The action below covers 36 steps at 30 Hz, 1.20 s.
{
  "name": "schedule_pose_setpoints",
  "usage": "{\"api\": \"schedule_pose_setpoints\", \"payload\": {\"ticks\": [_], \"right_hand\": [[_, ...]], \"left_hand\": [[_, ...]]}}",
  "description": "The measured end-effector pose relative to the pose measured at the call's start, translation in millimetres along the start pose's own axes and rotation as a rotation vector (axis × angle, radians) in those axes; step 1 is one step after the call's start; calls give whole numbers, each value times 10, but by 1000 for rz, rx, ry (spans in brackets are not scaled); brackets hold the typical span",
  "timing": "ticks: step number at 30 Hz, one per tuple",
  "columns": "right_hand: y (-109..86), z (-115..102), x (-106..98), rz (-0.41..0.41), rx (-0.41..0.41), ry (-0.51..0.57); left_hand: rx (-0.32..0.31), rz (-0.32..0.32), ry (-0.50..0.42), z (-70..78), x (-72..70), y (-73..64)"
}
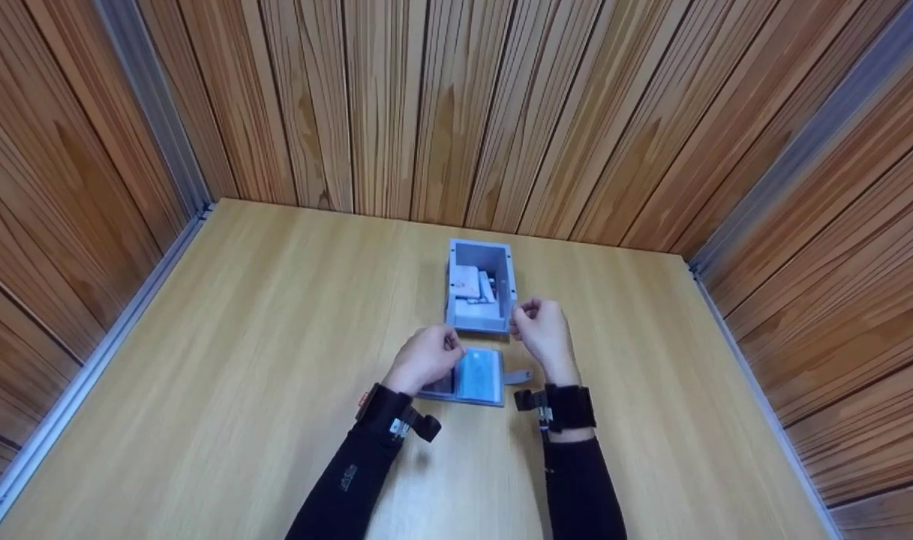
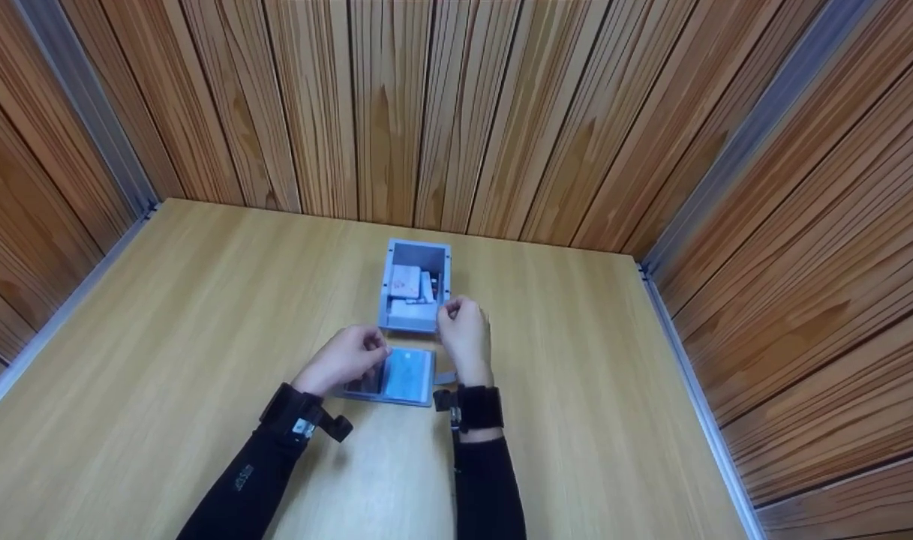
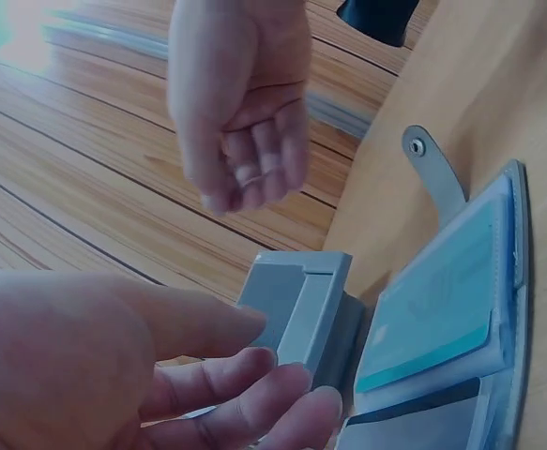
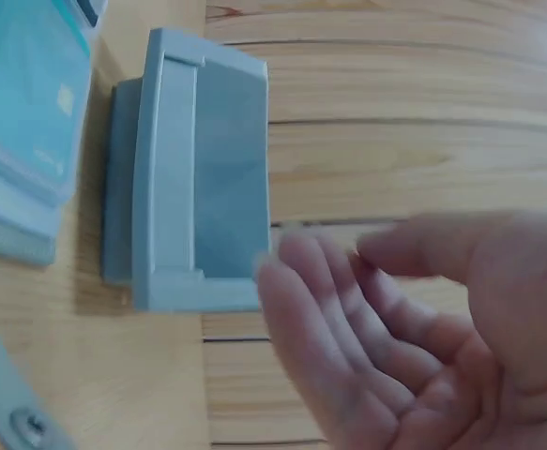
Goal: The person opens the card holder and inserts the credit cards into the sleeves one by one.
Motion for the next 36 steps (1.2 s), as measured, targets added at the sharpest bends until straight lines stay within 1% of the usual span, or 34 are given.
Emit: {"api": "schedule_pose_setpoints", "payload": {"ticks": [2, 5, 7, 9, 11, 13, 14, 16, 18, 20, 21, 23, 24, 25, 30, 31, 33, 36], "right_hand": [[17, -82, 10, 53, -29, -66], [109, -252, 92, 107, -87, -194], [218, -383, 189, 120, -127, -269], [354, -493, 293, 122, -148, -324], [502, -566, 392, 123, -171, -373], [654, -598, 484, 125, -185, -424], [865, -481, 558, 128, -210, -434], [985, -461, 647, 118, -219, -488], [1066, -423, 730, 89, -217, -529], [1101, -383, 792, 61, -206, -566], [966, -482, 783, 45, -178, -599], [957, -439, 837, 25, -157, -632], [950, -422, 857, 18, -145, -647], [943, -410, 874, 16, -133, -664], [971, -390, 956, -1, -100, -682], [985, -382, 971, -7, -90, -683], [1012, -364, 996, -18, -74, -687], [1041, -322, 1010, -9, -41, -672]], "left_hand": [[4, -4, 4, 19, 36, -8], [37, 8, 52, 53, 60, -12], [45, 16, 79, 66, 59, -19], [45, 18, 102, 64, 60, -20], [39, 6, 104, 63, 71, -23], [45, -4, 106, 69, 92, -17], [50, -8, 105, 73, 106, -12], [62, -14, 101, 86, 132, -4], [69, -16, 95, 98, 154, 0], [70, -20, 85, 105, 171, 0], [70, -21, 83, 108, 177, 0], [61, -25, 76, 93, 195, -10], [76, -18, 85, -3, 252, 38], [68, -25, 83, -13, 263, 37], [32, -45, 74, -39, 296, 54], [7, -57, 66, 46, 253, 10], [7, -53, 76, 43, 260, 21], [16, -45, 95, 34, 268, 29]]}}
Point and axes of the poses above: each hand's wrist, its own y-axis towards the middle knuckle, its own x-axis out of the palm, z = x × y, the point moved 7 cm from there along y, towards the middle knuckle, and after that the axes turned 6 degrees about x, right-handed, at the moved point
